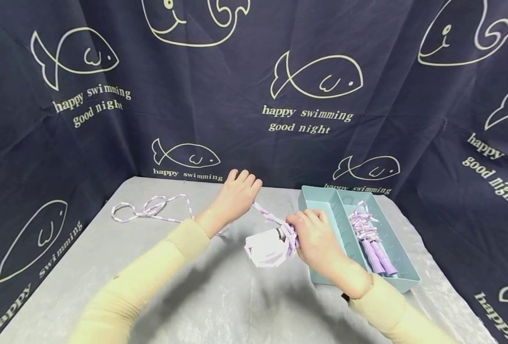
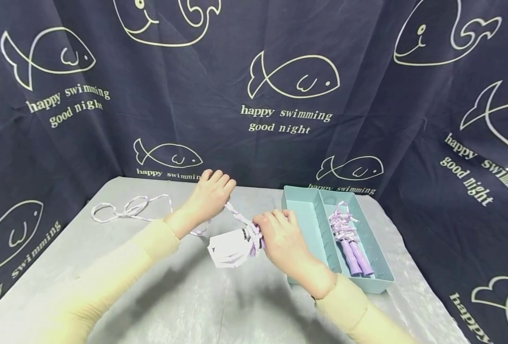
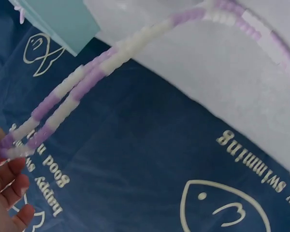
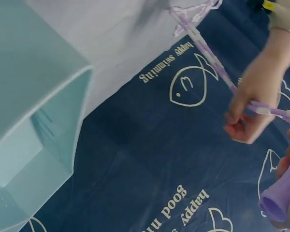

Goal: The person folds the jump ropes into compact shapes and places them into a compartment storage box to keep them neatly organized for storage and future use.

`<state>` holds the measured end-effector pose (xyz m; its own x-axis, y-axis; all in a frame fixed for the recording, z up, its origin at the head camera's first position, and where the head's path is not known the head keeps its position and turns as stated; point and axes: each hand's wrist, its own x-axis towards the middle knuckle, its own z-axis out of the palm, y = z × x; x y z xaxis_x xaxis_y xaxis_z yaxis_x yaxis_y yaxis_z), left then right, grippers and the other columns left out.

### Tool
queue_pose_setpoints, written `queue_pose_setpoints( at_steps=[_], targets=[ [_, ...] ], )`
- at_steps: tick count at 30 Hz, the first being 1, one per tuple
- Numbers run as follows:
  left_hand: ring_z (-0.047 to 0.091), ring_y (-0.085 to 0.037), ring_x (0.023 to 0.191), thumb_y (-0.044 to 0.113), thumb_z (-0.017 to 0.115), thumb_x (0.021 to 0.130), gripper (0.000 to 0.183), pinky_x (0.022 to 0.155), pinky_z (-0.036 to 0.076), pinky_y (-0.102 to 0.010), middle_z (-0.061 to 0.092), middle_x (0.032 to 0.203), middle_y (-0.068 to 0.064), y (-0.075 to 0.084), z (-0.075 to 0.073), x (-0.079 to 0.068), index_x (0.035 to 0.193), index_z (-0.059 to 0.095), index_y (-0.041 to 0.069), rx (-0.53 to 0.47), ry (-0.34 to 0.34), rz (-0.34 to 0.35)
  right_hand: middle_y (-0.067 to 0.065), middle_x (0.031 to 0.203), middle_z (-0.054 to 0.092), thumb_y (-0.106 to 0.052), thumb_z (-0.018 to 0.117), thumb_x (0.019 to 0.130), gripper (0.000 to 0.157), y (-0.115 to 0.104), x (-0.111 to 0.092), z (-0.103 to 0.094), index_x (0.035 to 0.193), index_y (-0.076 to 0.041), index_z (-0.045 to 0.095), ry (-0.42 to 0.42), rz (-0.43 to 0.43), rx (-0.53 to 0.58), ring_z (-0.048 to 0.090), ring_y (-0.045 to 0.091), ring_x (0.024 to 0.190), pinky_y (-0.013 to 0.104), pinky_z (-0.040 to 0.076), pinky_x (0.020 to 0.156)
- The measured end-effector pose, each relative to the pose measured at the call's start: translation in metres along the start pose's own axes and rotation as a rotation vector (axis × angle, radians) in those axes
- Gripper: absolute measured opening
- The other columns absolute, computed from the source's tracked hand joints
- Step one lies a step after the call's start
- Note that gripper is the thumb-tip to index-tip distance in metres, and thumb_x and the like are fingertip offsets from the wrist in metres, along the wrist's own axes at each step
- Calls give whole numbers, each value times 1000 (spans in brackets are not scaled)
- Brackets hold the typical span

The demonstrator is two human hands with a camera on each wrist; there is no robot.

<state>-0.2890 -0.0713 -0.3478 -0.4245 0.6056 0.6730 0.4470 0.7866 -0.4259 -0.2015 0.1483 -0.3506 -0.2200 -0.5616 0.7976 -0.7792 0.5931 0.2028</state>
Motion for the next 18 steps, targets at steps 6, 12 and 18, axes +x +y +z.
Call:
queue_pose_setpoints(
  at_steps=[6, 12, 18],
  targets=[
    [48, -24, 80, 8, 46, 86, 13, 74, 36, -38, 55, 82, -5, 11, 7, -15, 92, 56, 10, -12, -60, 4, 7, 84, 55, 8, 52, 66, 36, 1, 3, -6, 100, -1, 50, -60, 82, 10, 50, 26, 74, 41, 35, 71],
    [46, -23, 83, 27, 50, 90, 19, 75, 33, -38, 57, 86, -5, 25, 5, -26, 97, 55, 10, -118, -238, -46, 11, 91, 58, 12, 57, 54, 51, 2, 8, -6, 104, 2, 50, -49, 156, -15, 53, 29, 77, 42, 35, 71],
    [48, -22, 86, 25, 63, 82, 23, 78, 33, -39, 60, 89, -4, 27, 3, -29, 99, 55, 11, -119, -311, -146, 12, 91, 58, 13, 53, 54, 51, 3, 8, -7, 104, 3, 50, -29, 218, -27, 53, 28, 75, 42, 35, 72]
  ],
)
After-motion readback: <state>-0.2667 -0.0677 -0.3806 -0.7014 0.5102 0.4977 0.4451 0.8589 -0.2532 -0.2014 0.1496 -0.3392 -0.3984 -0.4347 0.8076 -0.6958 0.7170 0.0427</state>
